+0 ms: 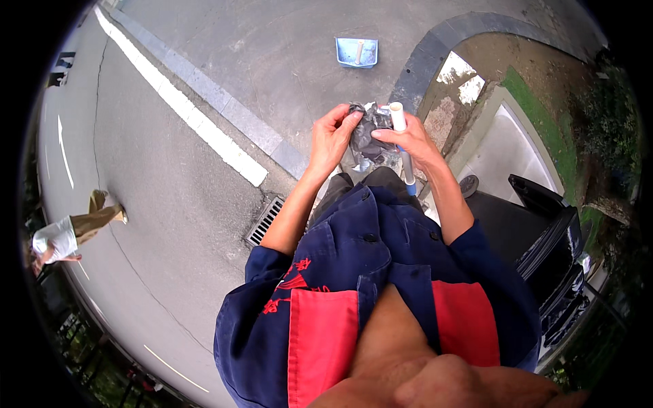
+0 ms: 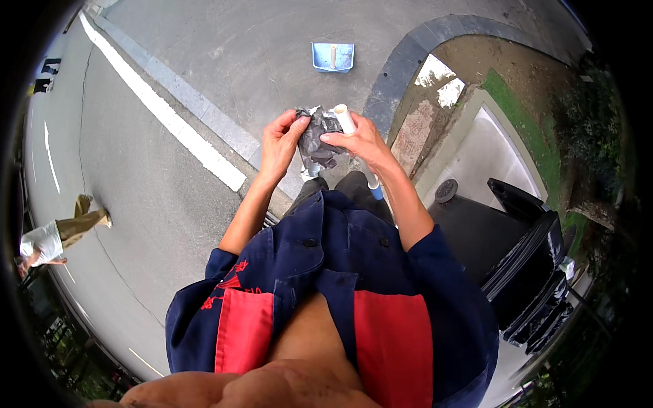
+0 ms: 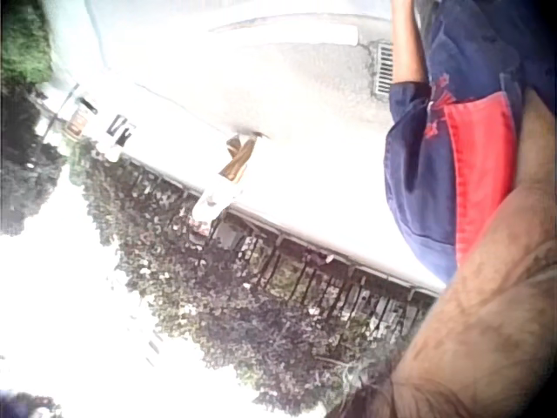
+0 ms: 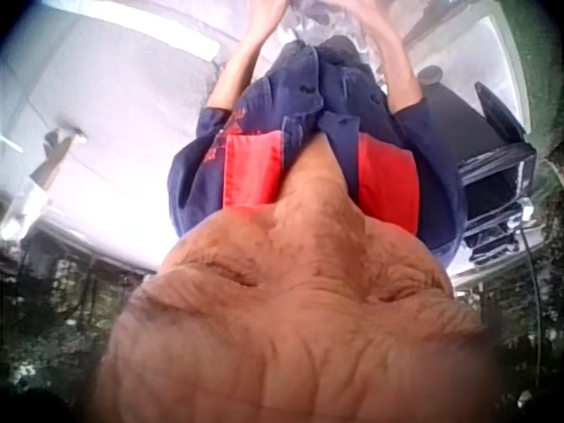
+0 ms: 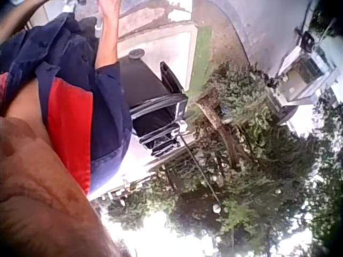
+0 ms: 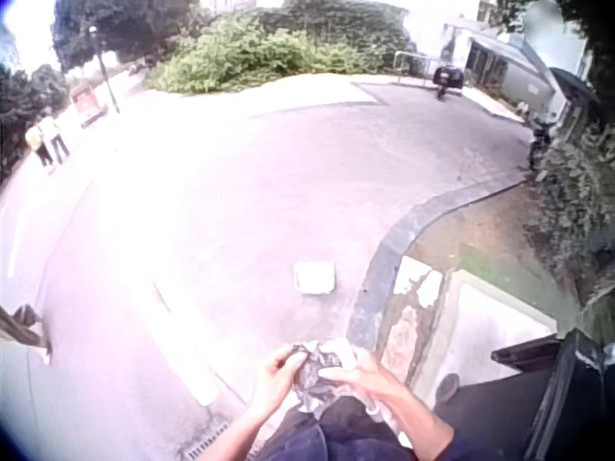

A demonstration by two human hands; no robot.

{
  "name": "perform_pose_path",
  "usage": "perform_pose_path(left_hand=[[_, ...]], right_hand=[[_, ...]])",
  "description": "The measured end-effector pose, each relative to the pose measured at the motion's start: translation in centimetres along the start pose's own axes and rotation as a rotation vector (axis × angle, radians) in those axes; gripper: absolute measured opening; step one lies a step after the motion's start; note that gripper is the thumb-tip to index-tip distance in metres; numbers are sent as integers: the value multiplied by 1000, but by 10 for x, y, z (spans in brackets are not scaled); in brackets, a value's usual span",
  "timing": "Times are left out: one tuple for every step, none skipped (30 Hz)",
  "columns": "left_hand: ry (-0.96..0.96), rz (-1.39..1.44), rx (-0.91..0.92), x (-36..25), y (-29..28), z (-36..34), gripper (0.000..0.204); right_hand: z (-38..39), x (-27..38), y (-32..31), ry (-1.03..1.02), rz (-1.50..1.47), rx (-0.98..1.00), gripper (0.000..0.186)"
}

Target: The person retrieves a plastic bag from a trash bin and uses it to wrap the handle of a dustpan. They then reassemble the dustpan handle and walk to a nearby area to pick up a broom.

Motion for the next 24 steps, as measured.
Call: perform_pose_path(left_hand=[[-47, -56, 68, -1, 4, -14, 22], [-108, 18, 67, -2, 8, -25, 26], [-170, 93, 62, -6, 14, -36, 31], [-231, 168, 52, -9, 20, -48, 36], [-286, 188, 112, -12, 24, -60, 46], [-331, 201, 108, -5, 24, -72, 44], [-374, 216, 100, 8, 24, -83, 43], [-414, 225, 90, 14, 24, -97, 41], [-429, 221, 53, 17, 25, -111, 31], [-410, 200, 32, 16, 28, -127, 27], [-381, 172, 12, 11, 31, -145, 24], [-352, 144, -9, 6, 35, -163, 21], [-326, 111, -62, -2, 39, -178, 20], [-343, 78, -35, 2, 40, -191, 21], [-341, 34, -37, 3, 41, -210, 21], [-341, -11, -37, 2, 44, -231, 22], [-349, 22, -34, 5, 50, -244, 22], [-358, 55, -31, 7, 57, -258, 23], [-366, 88, -29, 7, 62, -272, 24], [-398, 171, -45, 8, 71, -285, 25], [-429, 255, -62, 7, 79, -298, 27], [-459, 340, -82, 8, 84, -309, 30], [-476, 421, -3, 12, 90, -321, 37], [-527, 361, -26, 17, 94, -329, 39]], right_hand=[[-10, -1, -7, 45, -14, -34, 42], [-21, -3, -13, 92, -26, -62, 36], [-32, 1, -22, 8, -120, -150, 26], [-41, 3, -31, 34, -136, -170, 25], [-51, 8, -40, 60, -152, -181, 25], [-62, 10, -50, 84, -167, -189, 24], [-76, -2, -59, 153, -90, -175, 26], [-90, 5, -64, 96, -116, -185, 24], [-103, 13, -68, 37, -142, -194, 22], [-116, 21, -75, -22, -168, -202, 20], [-131, 31, -84, -46, -143, -175, 17], [-147, 34, -93, -78, -155, -149, 16], [-162, 34, -102, -111, -169, -123, 16], [-177, 30, -112, -131, -188, -99, 16], [-194, 33, -124, -197, -166, -75, 14], [-215, 38, -137, -263, -125, -51, 13], [-230, 42, -150, -308, -81, -30, 12], [-242, 47, -161, -354, -37, -10, 12], [-250, 49, -169, -318, -18, -14, 9], [-259, 51, -181, -342, 8, -39, 9], [-268, 53, -192, -366, 33, -64, 8], [-277, 53, -202, -390, 59, -89, 8], [-287, 53, -211, -454, 95, -118, 8], [-294, 51, -217, -471, 96, -122, 8]])
Point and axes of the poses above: each hand's wrist, its own z-axis away from the middle knuckle, its own y-axis out of the palm, x = y × z, the point moved 6 cm from there along -z, towards the middle knuckle, and after that the axes turned 12 degrees about z, right-handed, at the moved point
